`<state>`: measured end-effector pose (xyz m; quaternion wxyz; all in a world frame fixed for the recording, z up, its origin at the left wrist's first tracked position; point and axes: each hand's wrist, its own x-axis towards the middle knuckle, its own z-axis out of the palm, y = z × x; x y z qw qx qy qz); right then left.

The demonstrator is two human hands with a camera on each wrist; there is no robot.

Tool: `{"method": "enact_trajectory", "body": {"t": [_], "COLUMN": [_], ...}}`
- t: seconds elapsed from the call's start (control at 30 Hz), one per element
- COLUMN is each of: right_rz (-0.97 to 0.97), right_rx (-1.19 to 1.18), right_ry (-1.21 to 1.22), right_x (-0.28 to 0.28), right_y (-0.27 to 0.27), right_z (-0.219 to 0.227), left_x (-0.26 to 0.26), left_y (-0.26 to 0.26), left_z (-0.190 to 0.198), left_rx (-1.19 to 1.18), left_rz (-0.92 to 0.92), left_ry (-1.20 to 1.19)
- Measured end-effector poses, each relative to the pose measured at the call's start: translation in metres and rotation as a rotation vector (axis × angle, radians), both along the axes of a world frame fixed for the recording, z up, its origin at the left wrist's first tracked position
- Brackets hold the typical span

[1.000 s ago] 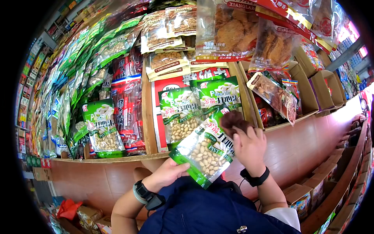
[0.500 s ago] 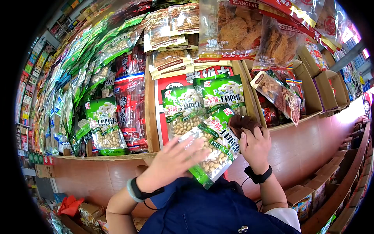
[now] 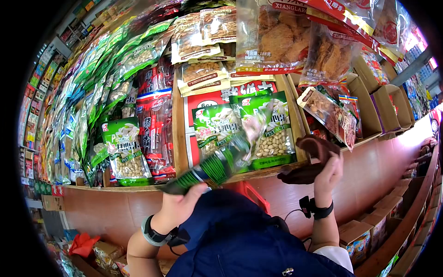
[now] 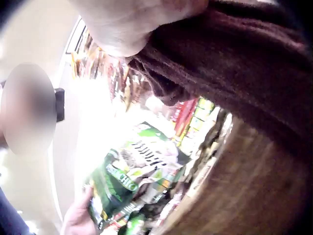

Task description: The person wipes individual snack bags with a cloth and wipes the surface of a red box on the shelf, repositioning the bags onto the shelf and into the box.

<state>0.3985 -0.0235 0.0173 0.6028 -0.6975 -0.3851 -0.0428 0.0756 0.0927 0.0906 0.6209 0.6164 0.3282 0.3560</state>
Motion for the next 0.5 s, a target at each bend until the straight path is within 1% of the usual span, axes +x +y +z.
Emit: {"method": "enact_trajectory", "body": {"t": [0.03, 0.07, 0.1, 0.13, 0.17, 0.23, 0.3, 0.37, 0.4, 0.43, 0.47, 0.5], "right_rz": [-0.042, -0.006, -0.008, -0.042, -0.079, 0.264, 0.484, 0.735, 0.735, 0.750, 0.765, 0.767], "right_rx": [0.122, 0.159, 0.161, 0.130, 0.096, -0.036, -0.159, -0.228, -0.229, -0.329, -0.426, -0.423], "right_ry": [0.151, 0.136, 0.132, -0.036, -0.202, -0.718, -0.700, -0.674, -0.673, -0.680, -0.688, -0.687], "right_x": [-0.003, -0.006, -0.012, -0.018, -0.025, -0.043, -0.078, -0.115, -0.120, -0.123, -0.124, -0.123], "right_y": [0.001, 0.003, 0.001, -0.001, -0.002, 0.002, 0.012, 0.030, 0.033, 0.036, 0.038, 0.039], "right_z": [0.009, 0.022, 0.026, 0.027, 0.030, 0.045, 0.059, 0.044, 0.036, 0.029, 0.024, 0.023], "left_x": [0.001, 0.007, 0.014, 0.019, 0.024, 0.037, 0.036, 0.038, 0.038, 0.033, 0.026, 0.020], "left_y": [0.000, -0.003, -0.007, -0.009, -0.013, -0.022, -0.022, -0.028, -0.026, -0.028, -0.029, -0.030], "left_z": [-0.005, -0.010, -0.017, -0.026, -0.031, -0.050, -0.061, -0.072, -0.077, -0.077, -0.077, -0.076], "left_rx": [-0.157, -0.337, -0.516, -0.632, -0.810, -0.936, -1.038, -1.103, -1.113, -1.112, -1.020, -0.927], "left_rz": [-0.034, -0.051, -0.069, -0.126, -0.182, -0.193, -0.307, -0.255, -0.139, -0.139, -0.166, -0.191], "left_ry": [-0.087, -0.171, -0.255, -0.283, -0.318, -0.369, -0.371, -0.407, -0.355, -0.354, -0.249, -0.144]}}
